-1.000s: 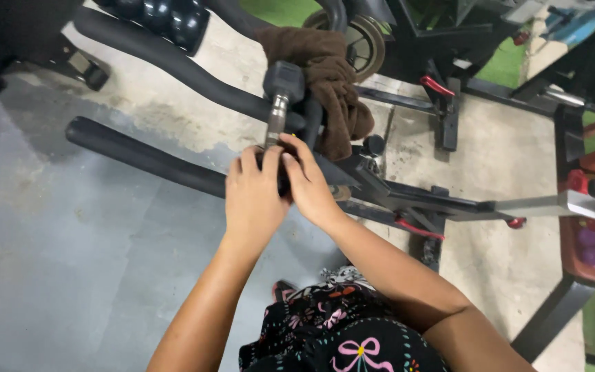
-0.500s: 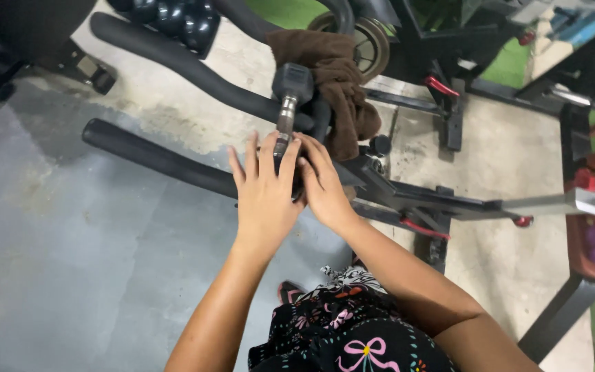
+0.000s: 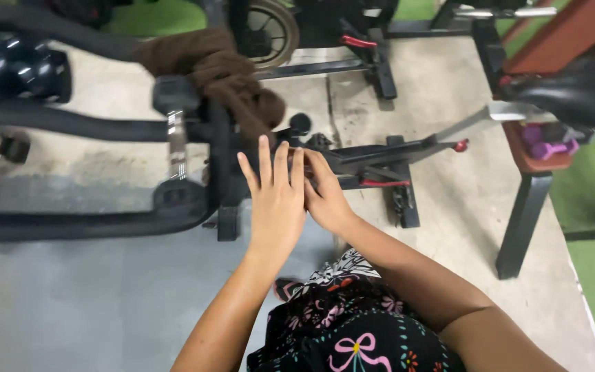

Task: Cleaning gym equipment including stationary bikes and a dumbbell using a spray bottle and cloth.

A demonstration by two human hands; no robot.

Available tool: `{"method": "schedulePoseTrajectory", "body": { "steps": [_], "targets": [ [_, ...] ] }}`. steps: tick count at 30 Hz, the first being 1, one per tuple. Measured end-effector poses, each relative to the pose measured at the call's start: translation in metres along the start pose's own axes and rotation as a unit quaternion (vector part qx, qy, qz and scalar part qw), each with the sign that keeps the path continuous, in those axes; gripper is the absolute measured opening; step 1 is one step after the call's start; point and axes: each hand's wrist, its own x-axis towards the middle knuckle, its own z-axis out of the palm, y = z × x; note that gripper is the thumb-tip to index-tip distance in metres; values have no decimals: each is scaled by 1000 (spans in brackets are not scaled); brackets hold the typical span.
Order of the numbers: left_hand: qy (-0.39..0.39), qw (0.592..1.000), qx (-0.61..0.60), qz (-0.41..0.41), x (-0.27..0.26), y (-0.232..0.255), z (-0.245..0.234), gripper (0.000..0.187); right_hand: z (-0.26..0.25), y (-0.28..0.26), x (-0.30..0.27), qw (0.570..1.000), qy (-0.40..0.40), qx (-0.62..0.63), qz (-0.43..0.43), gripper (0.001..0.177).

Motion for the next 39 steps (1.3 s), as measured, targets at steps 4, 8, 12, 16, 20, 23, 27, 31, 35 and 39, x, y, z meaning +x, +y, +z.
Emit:
{"method": "schedulePoseTrajectory", "body": {
  "steps": [4, 8, 12, 16, 20, 23, 27, 31, 35, 39],
  "targets": [
    [-19, 998, -45, 30, 17, 30, 32, 70, -43, 21, -6, 997, 44, -54, -16, 44],
    [-43, 996, -62, 38, 35, 64, 72, 70, -92, 44, -14, 995, 61, -74, 13, 44],
    [-66, 993, -80, 53, 63, 112, 114, 74, -157, 59, -21, 993, 74, -75, 59, 45],
    [-120, 986, -93, 69, 87, 167, 146, 77, -235, 94, -40, 987, 85, -113, 71, 43],
    [-129, 980, -125, 87, 109, 206, 179, 76, -312, 106, -53, 980, 95, -131, 118, 34],
    [-150, 978, -119, 84, 119, 228, 196, 75, -357, 121, -69, 972, 122, -112, 164, 28],
    [-163, 974, -116, 108, 133, 251, 218, 74, -394, 134, -84, 963, 168, -96, 189, 25],
    [-191, 968, -114, 118, 145, 276, 223, 78, -409, 126, -90, 958, 191, -61, 203, 24],
    [-205, 961, -122, 141, 156, 290, 224, 85, -411, 119, -89, 954, 209, -58, 205, 24],
    [-211, 962, -124, 122, 160, 303, 235, 90, -414, 113, -89, 958, 188, -67, 208, 24]
  ]
}}
